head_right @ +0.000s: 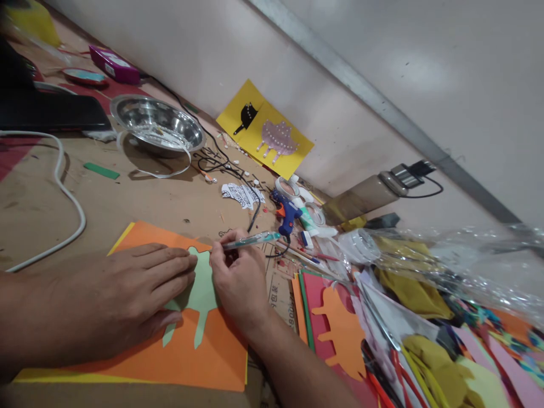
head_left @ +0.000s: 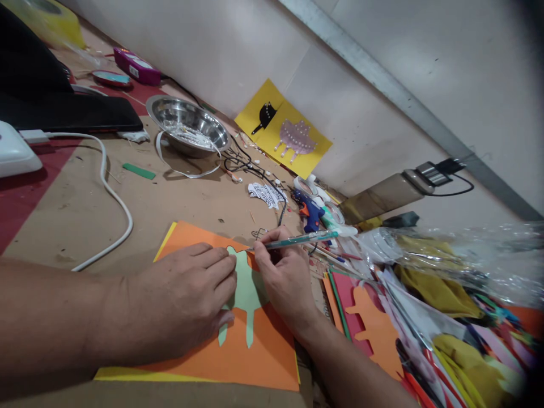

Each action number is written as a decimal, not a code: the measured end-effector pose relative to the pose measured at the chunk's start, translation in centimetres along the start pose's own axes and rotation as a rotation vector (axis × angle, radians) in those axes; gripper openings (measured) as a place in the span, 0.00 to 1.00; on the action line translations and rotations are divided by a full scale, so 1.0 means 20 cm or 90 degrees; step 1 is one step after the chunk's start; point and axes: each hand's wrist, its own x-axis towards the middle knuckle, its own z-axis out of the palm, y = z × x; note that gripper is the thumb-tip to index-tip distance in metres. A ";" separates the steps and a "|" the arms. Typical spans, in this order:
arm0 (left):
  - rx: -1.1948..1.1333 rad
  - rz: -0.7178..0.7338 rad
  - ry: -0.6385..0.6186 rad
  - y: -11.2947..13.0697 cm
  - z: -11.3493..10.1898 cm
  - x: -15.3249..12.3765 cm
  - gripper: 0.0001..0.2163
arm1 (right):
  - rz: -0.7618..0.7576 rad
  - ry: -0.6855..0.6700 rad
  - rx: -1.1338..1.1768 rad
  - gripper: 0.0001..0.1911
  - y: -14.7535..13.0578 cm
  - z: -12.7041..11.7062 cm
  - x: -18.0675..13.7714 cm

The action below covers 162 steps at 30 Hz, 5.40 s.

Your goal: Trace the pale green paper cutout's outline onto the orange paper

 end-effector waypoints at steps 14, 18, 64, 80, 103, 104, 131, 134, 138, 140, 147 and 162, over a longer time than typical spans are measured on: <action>0.013 0.004 0.014 0.00 0.00 0.01 0.09 | -0.013 0.011 -0.013 0.08 -0.01 0.00 0.01; 0.028 0.006 0.018 0.00 0.00 0.01 0.09 | -0.013 0.012 -0.013 0.08 0.00 0.00 0.00; 0.001 -0.002 -0.001 0.00 0.00 -0.01 0.08 | -0.010 0.013 -0.008 0.07 0.00 0.00 0.00; 0.010 0.002 0.008 0.00 0.02 0.00 0.08 | -0.015 -0.005 -0.002 0.08 0.00 0.00 0.00; 0.000 -0.004 0.000 0.00 0.00 0.00 0.08 | -0.023 0.000 -0.003 0.08 0.00 0.00 0.00; 0.000 -0.005 0.001 0.01 0.01 0.00 0.08 | -0.024 0.001 -0.004 0.07 0.00 0.00 0.00; 0.021 0.008 0.008 -0.01 0.01 0.00 0.08 | -0.030 0.013 0.006 0.08 0.01 0.00 0.00; 0.027 0.008 0.013 -0.01 0.01 0.00 0.09 | -0.035 0.008 0.001 0.08 0.01 0.00 0.00; 0.029 0.003 0.014 0.00 0.01 -0.01 0.08 | -0.038 0.009 0.003 0.07 0.00 0.00 0.00; 0.032 0.006 0.014 0.00 0.00 0.00 0.08 | -0.035 0.008 0.004 0.08 0.00 0.00 0.00; 0.032 0.009 0.021 0.00 0.01 0.01 0.08 | -0.026 0.013 0.010 0.08 0.00 0.00 0.00; 0.024 0.006 0.015 -0.01 0.01 0.00 0.08 | -0.030 0.014 0.010 0.08 0.01 0.00 0.00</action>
